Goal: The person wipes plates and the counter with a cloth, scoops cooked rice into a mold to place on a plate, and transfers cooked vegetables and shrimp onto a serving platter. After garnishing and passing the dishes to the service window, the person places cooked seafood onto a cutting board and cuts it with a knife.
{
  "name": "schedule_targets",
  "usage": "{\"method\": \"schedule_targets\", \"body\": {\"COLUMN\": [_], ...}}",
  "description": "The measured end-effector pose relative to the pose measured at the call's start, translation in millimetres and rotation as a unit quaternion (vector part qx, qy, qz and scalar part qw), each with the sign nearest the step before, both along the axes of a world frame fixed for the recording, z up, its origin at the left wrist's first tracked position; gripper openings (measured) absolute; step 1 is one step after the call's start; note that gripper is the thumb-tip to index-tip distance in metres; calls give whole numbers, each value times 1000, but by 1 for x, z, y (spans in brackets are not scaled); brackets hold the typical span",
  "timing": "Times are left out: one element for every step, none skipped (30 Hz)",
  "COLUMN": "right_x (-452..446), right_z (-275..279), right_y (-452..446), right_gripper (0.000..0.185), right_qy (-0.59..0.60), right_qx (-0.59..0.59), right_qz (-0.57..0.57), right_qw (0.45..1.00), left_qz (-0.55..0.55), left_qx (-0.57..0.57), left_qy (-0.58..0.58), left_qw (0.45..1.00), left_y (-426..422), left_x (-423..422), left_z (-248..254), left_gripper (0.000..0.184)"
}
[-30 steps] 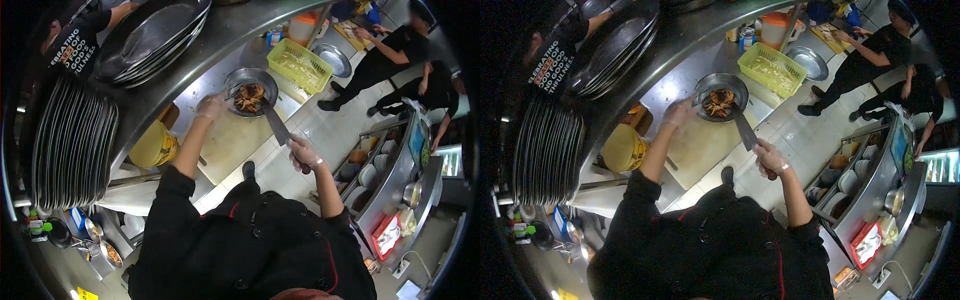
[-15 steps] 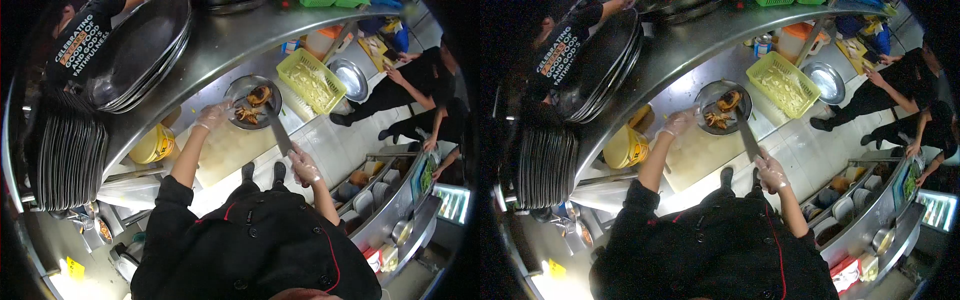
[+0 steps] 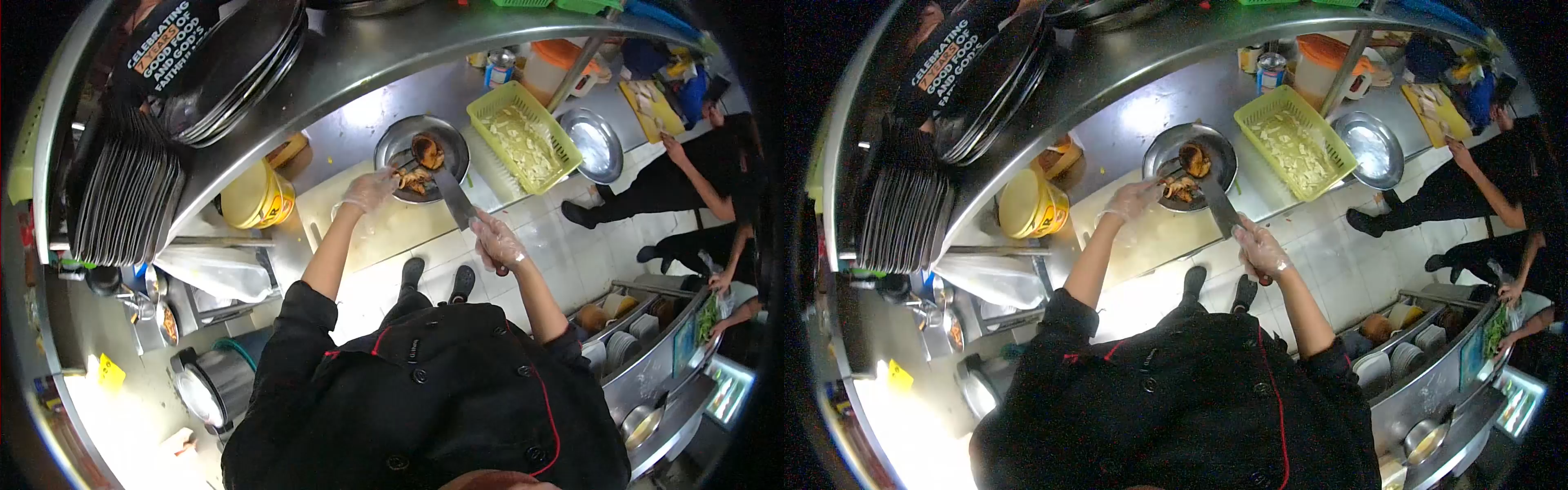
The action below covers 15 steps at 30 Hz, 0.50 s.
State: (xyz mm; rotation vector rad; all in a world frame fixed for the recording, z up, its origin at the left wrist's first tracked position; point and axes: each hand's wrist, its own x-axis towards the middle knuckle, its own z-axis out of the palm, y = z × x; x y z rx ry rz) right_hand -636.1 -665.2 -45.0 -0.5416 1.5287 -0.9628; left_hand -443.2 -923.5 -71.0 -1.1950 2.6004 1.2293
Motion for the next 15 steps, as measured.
{"method": "schedule_targets", "body": {"right_x": [0,-1,-5,-11,-17,-23,-26,-28,-28,-28,-28,-27,-26,-25,-26], "right_z": [-2,-6,-12,-17,-21,-25,-26,-26,-27,-29,-30,-28,-26,-25,-28], "right_y": [0,0,-1,-2,-2,-2,-2,-3,-5,-7,-10,-13,-15,-16,-17], "right_gripper": [65,65,65,65,64,63,63,63,63,63,63,63,63,62,61], "right_qy": [2,3,7,11,10,9,7,2,3,4,6,10,13,17,14], "right_qx": [3,5,6,6,4,3,3,11,5,-2,-10,-16,-22,-26,-28], "right_qz": [1,9,17,24,32,40,47,47,46,41,36,42,47,53,45], "right_qw": [1000,1000,1000,1000,999,999,999,999,999,999,999,999,999,998,998], "left_qz": [-31,-61,-48,-36,19,72,63,54,42,38,33,27,29,32,35], "left_qx": [-64,-128,-148,-167,-138,-107,-142,-177,-212,-213,-214,-217,-204,-191,-176], "left_qy": [9,19,16,12,-7,-27,-13,0,14,9,5,1,-17,-36,-55], "left_qw": [997,990,988,985,990,991,988,983,976,976,976,976,978,980,982], "left_y": [6,9,10,12,15,18,20,19,16,11,6,0,-1,-1,0], "left_x": [6,13,14,15,12,11,9,4,-2,-6,-11,-14,-17,-20,-21], "left_z": [2,6,10,16,24,27,25,23,22,15,6,-2,1,5,8], "left_gripper": [50,51,52,53,53,53,54,54,55,55,55,55,53,51,49]}}
